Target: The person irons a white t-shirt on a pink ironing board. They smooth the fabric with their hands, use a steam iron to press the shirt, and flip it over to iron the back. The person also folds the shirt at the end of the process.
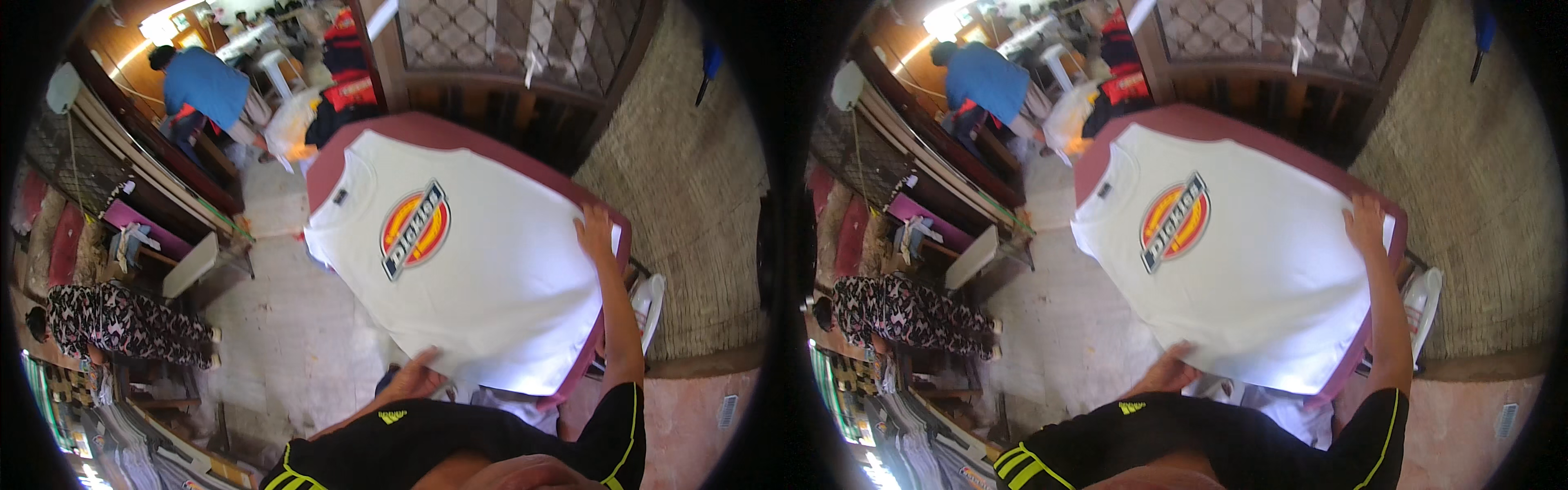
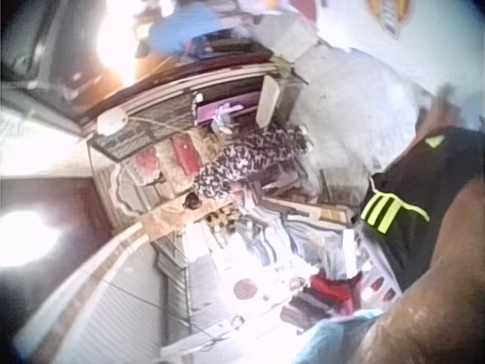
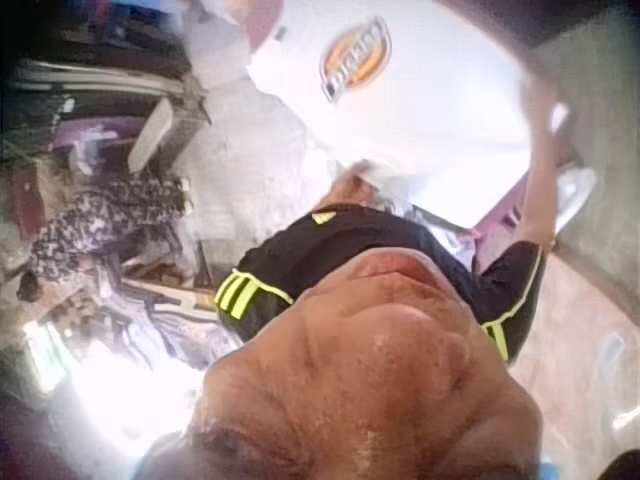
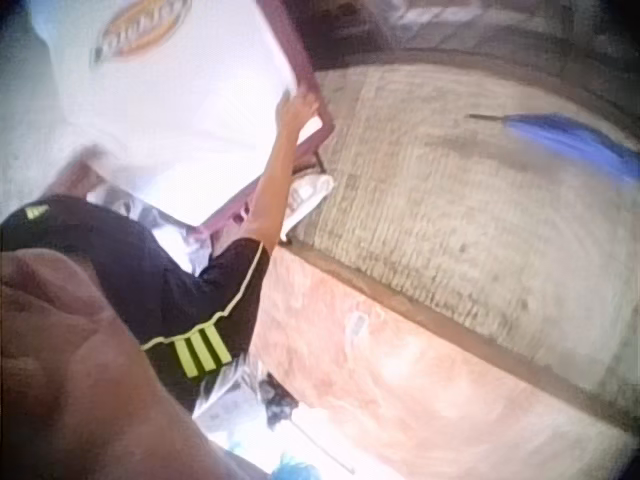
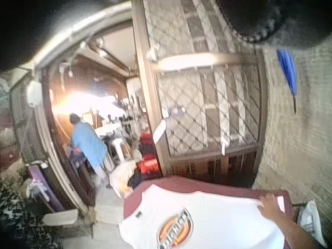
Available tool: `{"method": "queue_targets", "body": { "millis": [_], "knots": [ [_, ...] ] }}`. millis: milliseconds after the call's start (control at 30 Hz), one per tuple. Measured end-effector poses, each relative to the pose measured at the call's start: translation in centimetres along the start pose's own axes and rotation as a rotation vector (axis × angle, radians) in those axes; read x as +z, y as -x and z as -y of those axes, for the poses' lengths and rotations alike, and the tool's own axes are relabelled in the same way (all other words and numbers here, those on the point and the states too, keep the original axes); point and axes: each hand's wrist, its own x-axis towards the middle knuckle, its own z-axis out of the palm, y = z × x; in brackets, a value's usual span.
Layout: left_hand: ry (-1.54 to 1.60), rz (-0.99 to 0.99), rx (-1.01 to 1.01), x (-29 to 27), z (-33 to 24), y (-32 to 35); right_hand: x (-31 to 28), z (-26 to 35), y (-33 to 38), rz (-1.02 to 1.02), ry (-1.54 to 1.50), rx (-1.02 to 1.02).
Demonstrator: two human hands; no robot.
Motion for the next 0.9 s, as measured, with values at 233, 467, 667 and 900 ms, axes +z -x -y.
{"method": "queue_targets", "body": {
  "millis": [233, 467, 667, 900],
  "knots": [
    [-0.911, -0.059, 0.087, 5.0, -6.6, 0.8, -6.7, 2.5, 0.2, 0.432, -1.042, 0.213],
    [-0.526, 0.37, 0.827, 14.5, -23.7, 6.7, -17.7, -0.1, 8.7, -0.339, -1.749, 0.215],
    [-0.939, 0.453, 1.251, 23.5, -29.0, 9.0, -31.5, 1.2, 14.3, -0.938, -1.263, 0.245],
    [-0.873, 0.597, 0.612, 32.1, -33.2, -5.5, -31.4, 5.1, 1.9, -0.668, -0.443, 0.169]
  ]
}}
